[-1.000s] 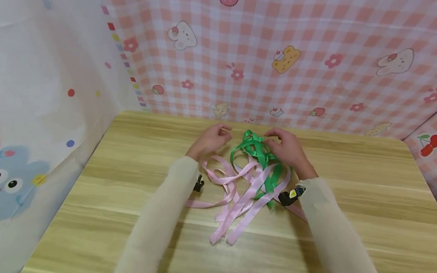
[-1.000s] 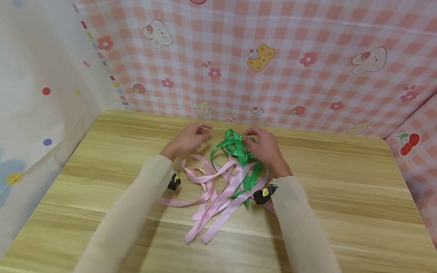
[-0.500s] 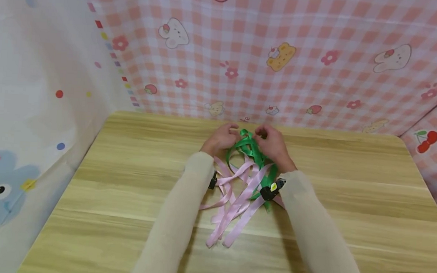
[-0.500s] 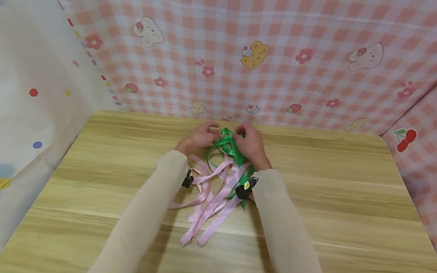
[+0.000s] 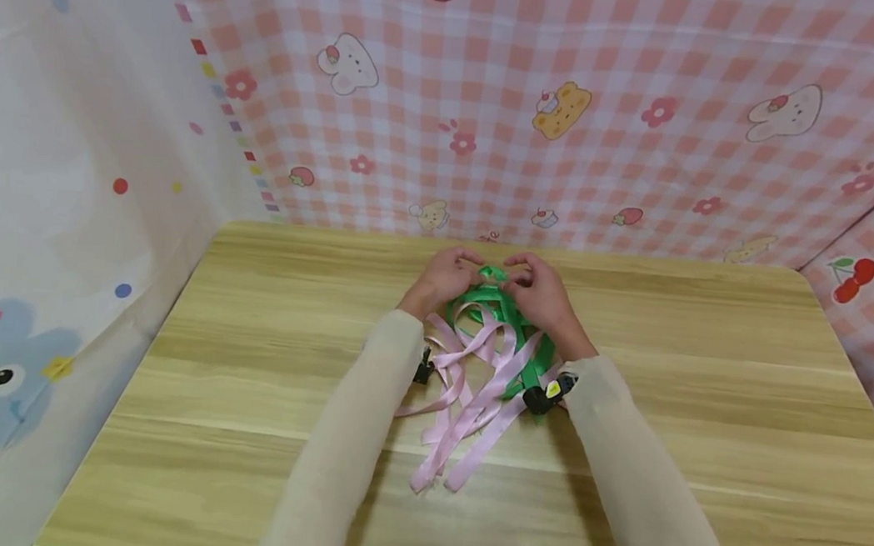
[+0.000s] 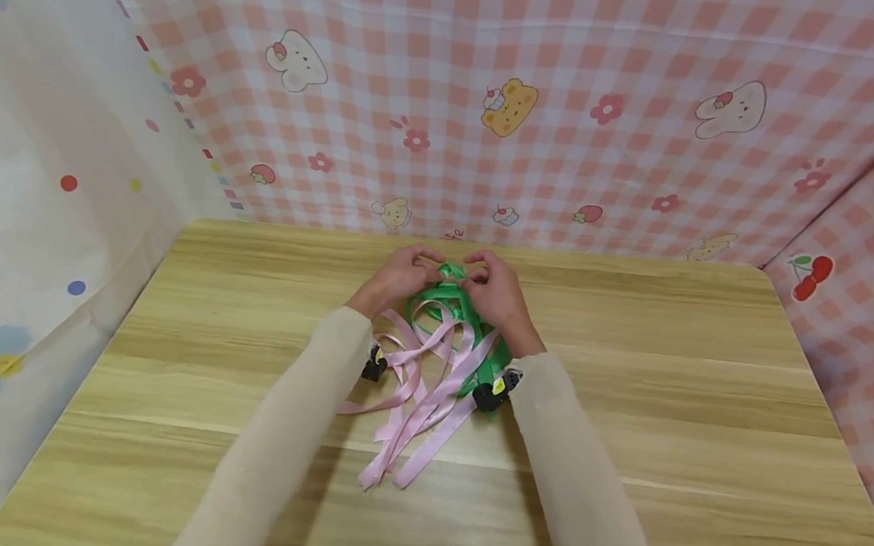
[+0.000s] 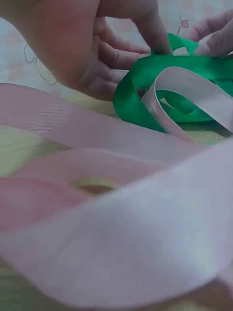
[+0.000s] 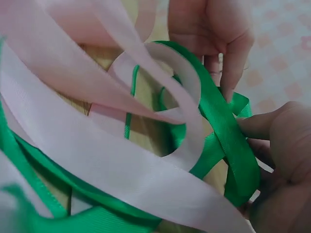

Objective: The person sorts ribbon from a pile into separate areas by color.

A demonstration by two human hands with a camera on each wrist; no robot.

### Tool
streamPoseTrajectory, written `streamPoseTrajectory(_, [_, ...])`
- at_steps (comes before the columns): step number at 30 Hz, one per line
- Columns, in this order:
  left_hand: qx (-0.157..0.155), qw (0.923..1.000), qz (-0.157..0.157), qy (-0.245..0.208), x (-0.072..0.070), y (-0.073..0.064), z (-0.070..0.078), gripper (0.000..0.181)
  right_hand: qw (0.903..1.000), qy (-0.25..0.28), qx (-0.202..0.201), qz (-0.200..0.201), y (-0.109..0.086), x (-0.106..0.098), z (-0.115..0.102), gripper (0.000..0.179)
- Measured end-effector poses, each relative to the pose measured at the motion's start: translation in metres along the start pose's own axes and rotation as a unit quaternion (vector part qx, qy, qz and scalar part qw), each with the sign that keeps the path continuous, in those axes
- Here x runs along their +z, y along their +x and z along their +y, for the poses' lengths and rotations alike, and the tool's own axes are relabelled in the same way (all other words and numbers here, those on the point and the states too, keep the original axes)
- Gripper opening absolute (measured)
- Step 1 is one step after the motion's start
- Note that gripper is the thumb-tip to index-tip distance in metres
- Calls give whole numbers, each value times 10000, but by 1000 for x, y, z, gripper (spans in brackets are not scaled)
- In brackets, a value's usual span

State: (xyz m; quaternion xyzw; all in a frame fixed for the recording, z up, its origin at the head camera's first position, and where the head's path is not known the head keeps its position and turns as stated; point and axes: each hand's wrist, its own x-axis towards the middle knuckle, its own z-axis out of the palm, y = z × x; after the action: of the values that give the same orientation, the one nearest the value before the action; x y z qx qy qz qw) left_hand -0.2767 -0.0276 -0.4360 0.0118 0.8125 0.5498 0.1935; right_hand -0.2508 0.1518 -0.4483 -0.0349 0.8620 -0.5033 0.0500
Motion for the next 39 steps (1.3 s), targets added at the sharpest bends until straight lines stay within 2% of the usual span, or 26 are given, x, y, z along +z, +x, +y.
streamPoseTrajectory(3, [186, 9995, -229, -95, -2, -5, 0, 32, 9998, 74, -32, -184, -7, -4, -3, 37])
streamPoseTrajectory(6, [550, 9967, -571, -153, -7, -14, 2, 36, 9990, 147, -215, -370, -17, -9, -8, 40])
streamPoseTrajectory(9, [998, 9903, -964, -72, -14, -25, 3, 38, 9978, 164, -385, -519, -29, -16, -16, 41])
streamPoseTrajectory(11, [1237, 9848, -1211, 143, -19, -32, 3, 37, 9972, 183, -441, -569, -37, -22, -21, 40])
streamPoseTrajectory(14, [1362, 9767, -1644, 235, -27, -45, 2, 36, 9959, 236, -546, -676, -48, -31, -26, 36])
streamPoseTrajectory(17, [1440, 9696, -1934, 427, -34, -57, 1, 34, 9931, 370, -706, -858, -57, -38, -30, 32])
streamPoseTrajectory(22, [1713, 9570, -2169, 877, -42, -75, 3, 30, 9842, 448, -1194, -1225, -72, -42, -36, 24])
streamPoseTrajectory(25, [1660, 9546, -2327, 833, -41, -82, 2, 29, 9805, 223, -1390, -1372, -77, -35, -38, 22])
streamPoseTrajectory(29, [1628, 9537, -2435, 683, -36, -84, -3, 26, 9791, -152, -1318, -1541, -80, -14, -33, 27])
streamPoseTrajectory(33, [1655, 9544, -2422, 560, -33, -87, -6, 22, 9809, -98, -1214, -1517, -84, 3, -28, 30])
streamPoseTrajectory(36, [1729, 9527, -2465, 424, -33, -92, -5, 26, 9833, 114, -1234, -1333, -89, 3, -31, 27])
streamPoseTrajectory(39, [1869, 9484, -2547, 271, -35, -99, -1, 32, 9834, 359, -1231, -1285, -94, -5, -38, 23])
